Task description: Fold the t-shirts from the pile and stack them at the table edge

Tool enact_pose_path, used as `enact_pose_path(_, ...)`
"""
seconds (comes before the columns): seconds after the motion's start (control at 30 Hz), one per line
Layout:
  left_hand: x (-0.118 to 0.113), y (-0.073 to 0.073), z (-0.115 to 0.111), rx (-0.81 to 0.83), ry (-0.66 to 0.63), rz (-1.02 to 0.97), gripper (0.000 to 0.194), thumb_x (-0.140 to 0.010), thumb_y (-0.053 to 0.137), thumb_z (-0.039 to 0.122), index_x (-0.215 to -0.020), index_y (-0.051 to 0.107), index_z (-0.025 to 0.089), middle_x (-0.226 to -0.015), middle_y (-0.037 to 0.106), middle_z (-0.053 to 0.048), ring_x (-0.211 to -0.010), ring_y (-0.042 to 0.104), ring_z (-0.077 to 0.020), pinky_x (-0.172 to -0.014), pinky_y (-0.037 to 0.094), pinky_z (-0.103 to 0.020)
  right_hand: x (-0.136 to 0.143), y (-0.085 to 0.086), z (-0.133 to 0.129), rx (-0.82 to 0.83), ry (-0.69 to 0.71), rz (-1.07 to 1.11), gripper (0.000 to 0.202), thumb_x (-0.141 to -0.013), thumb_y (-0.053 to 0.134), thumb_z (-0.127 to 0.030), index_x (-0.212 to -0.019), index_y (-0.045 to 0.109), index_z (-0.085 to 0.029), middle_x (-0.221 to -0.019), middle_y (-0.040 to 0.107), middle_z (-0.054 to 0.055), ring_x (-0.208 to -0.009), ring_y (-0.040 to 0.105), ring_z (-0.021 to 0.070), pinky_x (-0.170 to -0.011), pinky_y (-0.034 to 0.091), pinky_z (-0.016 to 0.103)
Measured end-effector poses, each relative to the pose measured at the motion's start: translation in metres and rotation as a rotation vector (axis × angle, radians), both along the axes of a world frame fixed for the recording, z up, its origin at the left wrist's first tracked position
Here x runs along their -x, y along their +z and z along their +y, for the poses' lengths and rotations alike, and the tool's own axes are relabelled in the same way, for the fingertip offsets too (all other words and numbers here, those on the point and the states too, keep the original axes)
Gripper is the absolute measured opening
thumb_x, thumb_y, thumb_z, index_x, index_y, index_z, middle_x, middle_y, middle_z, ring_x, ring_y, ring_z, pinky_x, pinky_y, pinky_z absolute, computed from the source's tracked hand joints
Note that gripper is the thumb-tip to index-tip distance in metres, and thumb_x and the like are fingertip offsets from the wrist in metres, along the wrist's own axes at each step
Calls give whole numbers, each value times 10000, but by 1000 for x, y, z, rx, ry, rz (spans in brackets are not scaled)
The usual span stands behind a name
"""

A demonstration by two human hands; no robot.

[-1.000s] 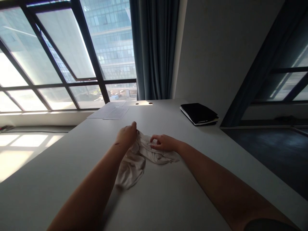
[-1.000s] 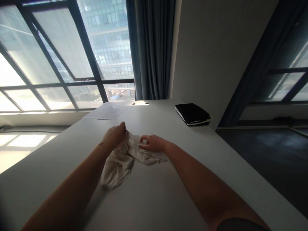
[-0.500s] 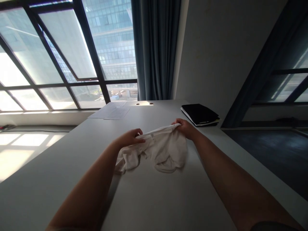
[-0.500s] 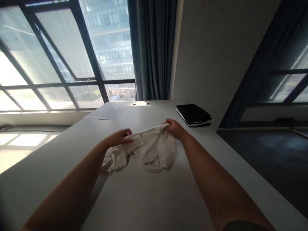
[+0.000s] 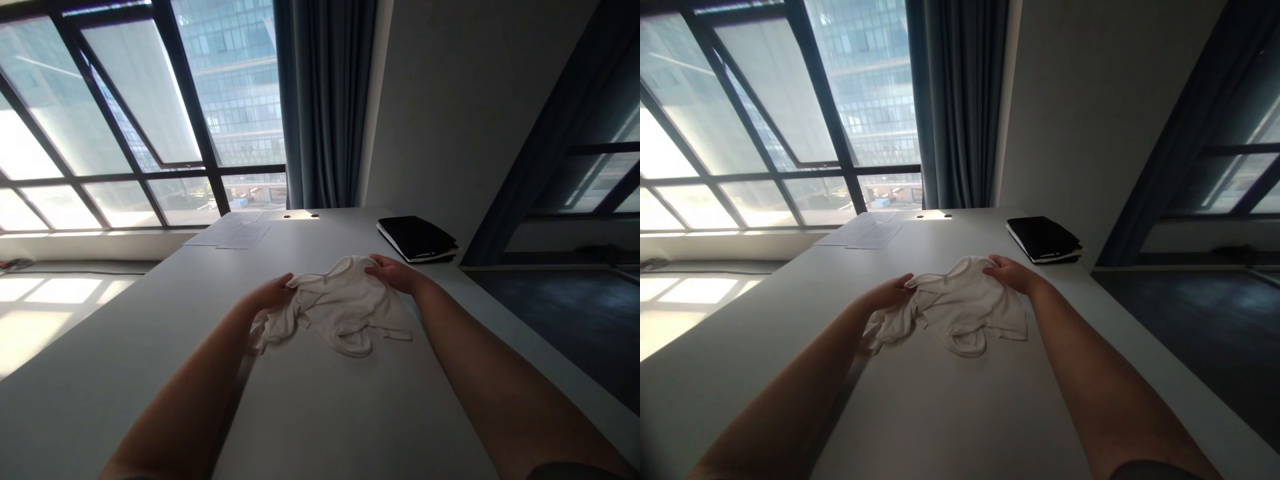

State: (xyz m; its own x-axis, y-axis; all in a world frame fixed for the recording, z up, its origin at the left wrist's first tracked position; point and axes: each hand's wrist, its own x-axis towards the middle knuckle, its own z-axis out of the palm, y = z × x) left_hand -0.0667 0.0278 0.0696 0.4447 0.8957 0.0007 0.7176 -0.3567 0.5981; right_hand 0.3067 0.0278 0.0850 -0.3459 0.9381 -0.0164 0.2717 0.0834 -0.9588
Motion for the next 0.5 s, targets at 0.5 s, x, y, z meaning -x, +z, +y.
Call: enact_pose_path(0.5, -5, 56, -38, 660, -329, -138, 477, -724, 836, 464, -1121, 734, 219, -1098, 775, -26, -1033, 702, -268, -934, 545, -358, 27, 45, -46, 403, 515, -89, 397, -629, 912, -350, -877, 653, -180, -799, 679, -23, -710, 649, 153, -672, 525, 237)
